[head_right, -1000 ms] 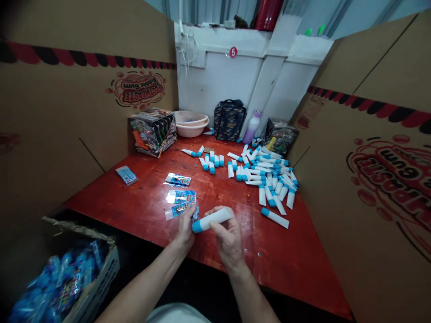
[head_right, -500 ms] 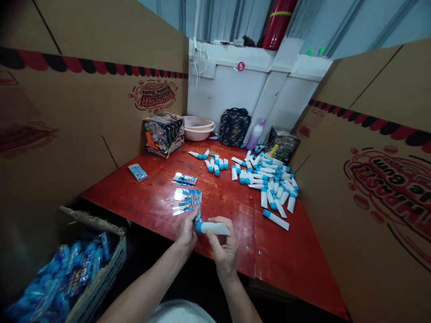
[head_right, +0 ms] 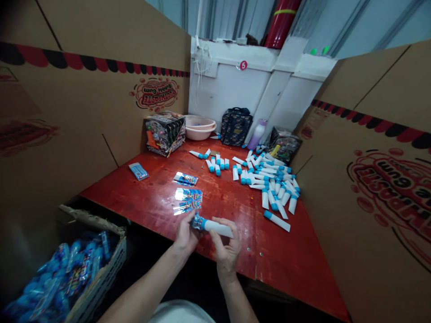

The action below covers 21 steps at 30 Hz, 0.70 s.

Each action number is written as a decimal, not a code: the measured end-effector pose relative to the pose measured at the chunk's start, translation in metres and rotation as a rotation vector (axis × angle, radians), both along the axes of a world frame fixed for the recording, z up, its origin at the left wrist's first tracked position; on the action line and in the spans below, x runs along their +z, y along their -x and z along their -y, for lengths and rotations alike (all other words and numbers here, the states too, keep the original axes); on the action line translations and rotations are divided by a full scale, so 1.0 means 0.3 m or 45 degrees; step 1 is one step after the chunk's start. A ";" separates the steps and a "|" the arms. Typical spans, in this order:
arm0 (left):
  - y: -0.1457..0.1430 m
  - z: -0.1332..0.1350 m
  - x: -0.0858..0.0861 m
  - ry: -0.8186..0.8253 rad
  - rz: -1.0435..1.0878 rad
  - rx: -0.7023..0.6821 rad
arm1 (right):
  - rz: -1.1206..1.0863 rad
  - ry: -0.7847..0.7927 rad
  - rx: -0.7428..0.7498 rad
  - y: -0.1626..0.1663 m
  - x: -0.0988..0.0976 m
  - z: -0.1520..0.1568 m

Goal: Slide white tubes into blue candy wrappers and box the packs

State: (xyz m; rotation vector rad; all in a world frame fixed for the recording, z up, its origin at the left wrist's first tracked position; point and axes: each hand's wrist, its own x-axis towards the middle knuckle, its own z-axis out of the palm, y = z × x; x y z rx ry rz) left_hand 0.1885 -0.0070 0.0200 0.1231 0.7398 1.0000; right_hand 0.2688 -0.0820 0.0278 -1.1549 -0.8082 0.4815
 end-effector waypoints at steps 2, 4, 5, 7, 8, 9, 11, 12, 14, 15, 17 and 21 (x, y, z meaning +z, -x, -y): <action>0.016 0.006 0.016 -0.024 0.094 -0.015 | -0.168 -0.013 -0.047 -0.001 -0.018 -0.016; 0.036 0.014 0.024 -0.074 0.149 -0.036 | -0.330 -0.027 -0.071 -0.005 -0.033 -0.032; 0.046 0.018 0.025 -0.094 0.159 -0.051 | -0.402 -0.036 -0.066 -0.006 -0.040 -0.038; 0.062 0.026 0.021 -0.124 0.144 -0.075 | -0.515 -0.045 -0.025 -0.006 -0.051 -0.048; 0.066 0.030 0.018 -0.140 0.124 -0.080 | -0.553 -0.042 -0.001 -0.004 -0.056 -0.051; 0.069 0.033 0.015 -0.160 0.101 -0.075 | -0.579 -0.037 0.015 0.000 -0.062 -0.053; 0.070 0.036 0.011 -0.202 0.048 -0.048 | -0.615 -0.020 0.029 0.010 -0.074 -0.055; 0.068 0.038 0.010 -0.221 0.026 -0.033 | -0.633 -0.015 0.030 0.016 -0.080 -0.056; 0.062 0.039 0.010 -0.244 0.002 -0.006 | -0.667 -0.002 0.040 0.028 -0.088 -0.058; 0.059 0.039 0.009 -0.250 -0.006 0.006 | -0.677 0.009 0.050 0.033 -0.090 -0.059; 0.052 0.040 0.007 -0.256 -0.019 0.023 | -0.686 0.032 0.084 0.040 -0.089 -0.061; 0.038 0.043 -0.004 -0.281 -0.040 0.058 | -0.702 0.057 0.150 0.046 -0.078 -0.064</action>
